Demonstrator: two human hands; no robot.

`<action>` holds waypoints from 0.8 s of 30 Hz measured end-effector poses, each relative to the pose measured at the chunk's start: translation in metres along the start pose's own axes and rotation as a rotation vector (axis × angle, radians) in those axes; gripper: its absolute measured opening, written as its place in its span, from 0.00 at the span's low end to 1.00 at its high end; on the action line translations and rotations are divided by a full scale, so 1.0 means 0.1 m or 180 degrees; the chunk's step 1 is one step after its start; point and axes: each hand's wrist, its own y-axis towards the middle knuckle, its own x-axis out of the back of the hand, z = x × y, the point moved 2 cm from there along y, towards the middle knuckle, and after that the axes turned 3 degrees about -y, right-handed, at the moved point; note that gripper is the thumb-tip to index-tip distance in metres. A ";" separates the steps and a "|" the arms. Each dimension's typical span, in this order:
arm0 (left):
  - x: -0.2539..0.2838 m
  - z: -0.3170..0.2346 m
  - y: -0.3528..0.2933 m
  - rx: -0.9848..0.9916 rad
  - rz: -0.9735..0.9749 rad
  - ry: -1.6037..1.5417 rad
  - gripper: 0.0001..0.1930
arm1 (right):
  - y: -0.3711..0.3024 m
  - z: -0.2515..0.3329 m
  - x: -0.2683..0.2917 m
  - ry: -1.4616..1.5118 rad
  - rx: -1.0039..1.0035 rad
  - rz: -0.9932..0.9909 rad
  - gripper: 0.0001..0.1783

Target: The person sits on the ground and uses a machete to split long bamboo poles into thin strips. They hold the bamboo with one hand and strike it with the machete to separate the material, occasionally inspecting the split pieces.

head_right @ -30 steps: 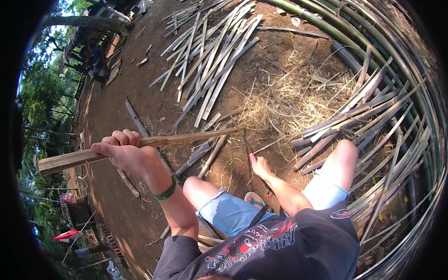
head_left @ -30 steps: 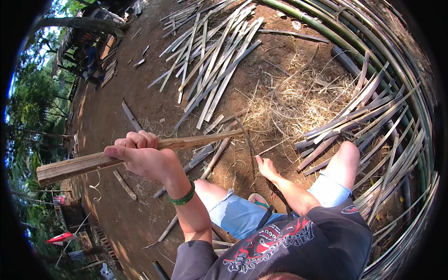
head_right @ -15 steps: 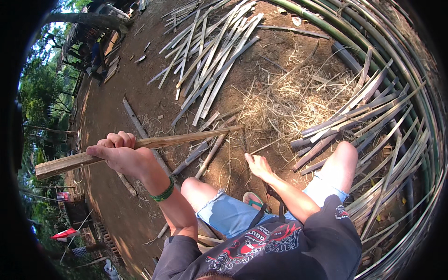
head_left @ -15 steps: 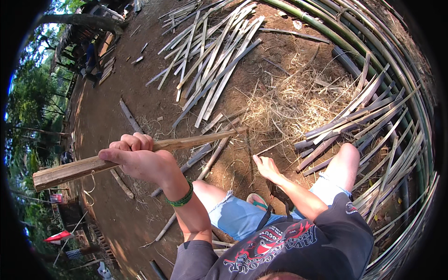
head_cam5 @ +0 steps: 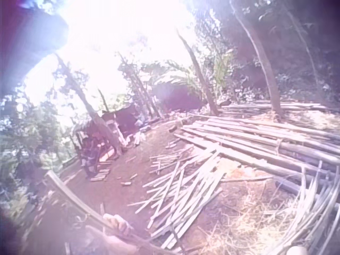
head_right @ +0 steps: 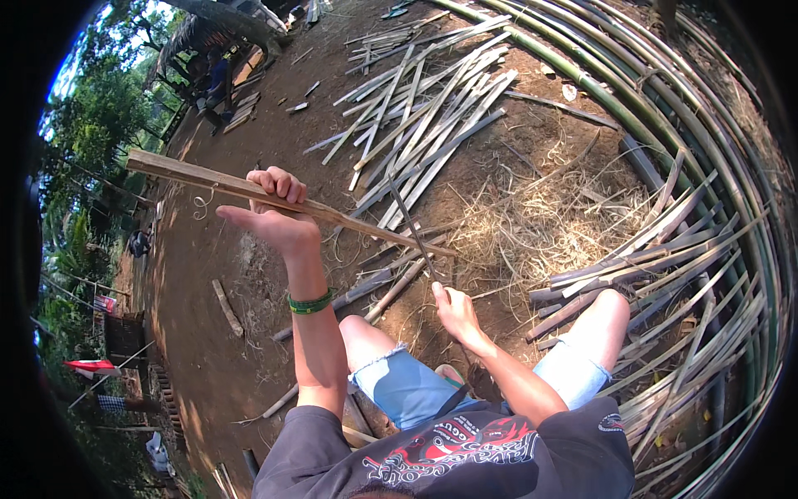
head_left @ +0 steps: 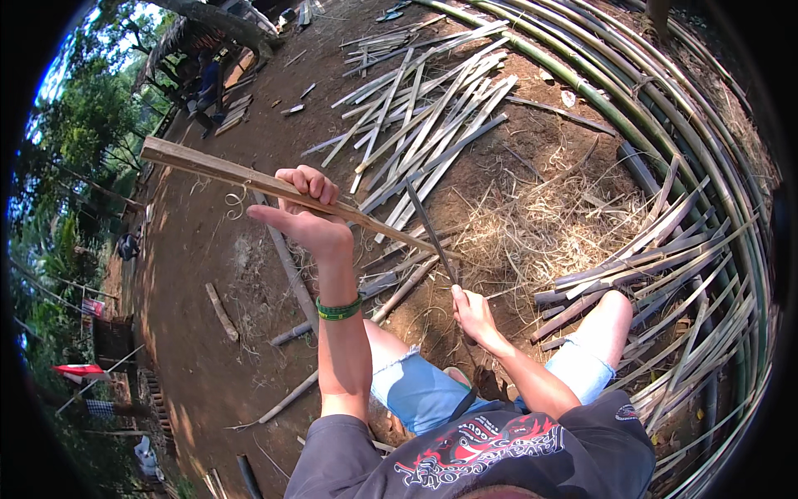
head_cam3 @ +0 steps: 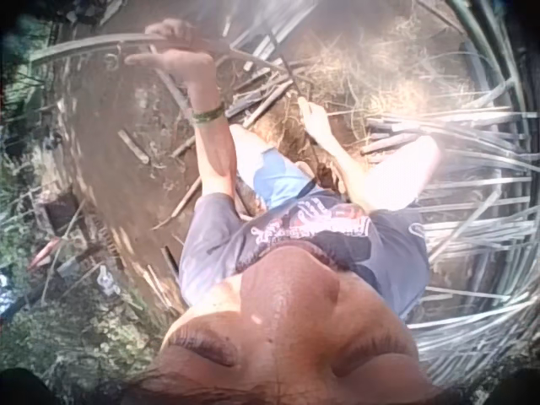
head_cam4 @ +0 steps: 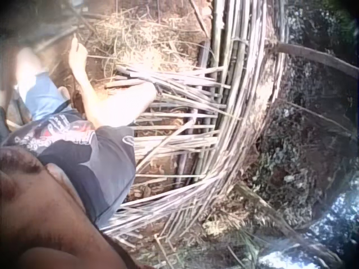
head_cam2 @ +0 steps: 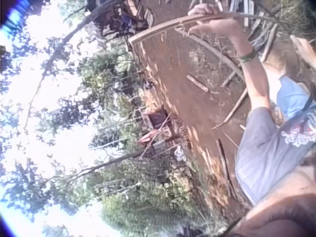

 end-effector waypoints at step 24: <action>-0.89 -1.29 -0.43 -0.1063 -0.0279 0.0084 0.31 | -0.47 0.80 0.73 0.0968 0.0161 0.0774 0.24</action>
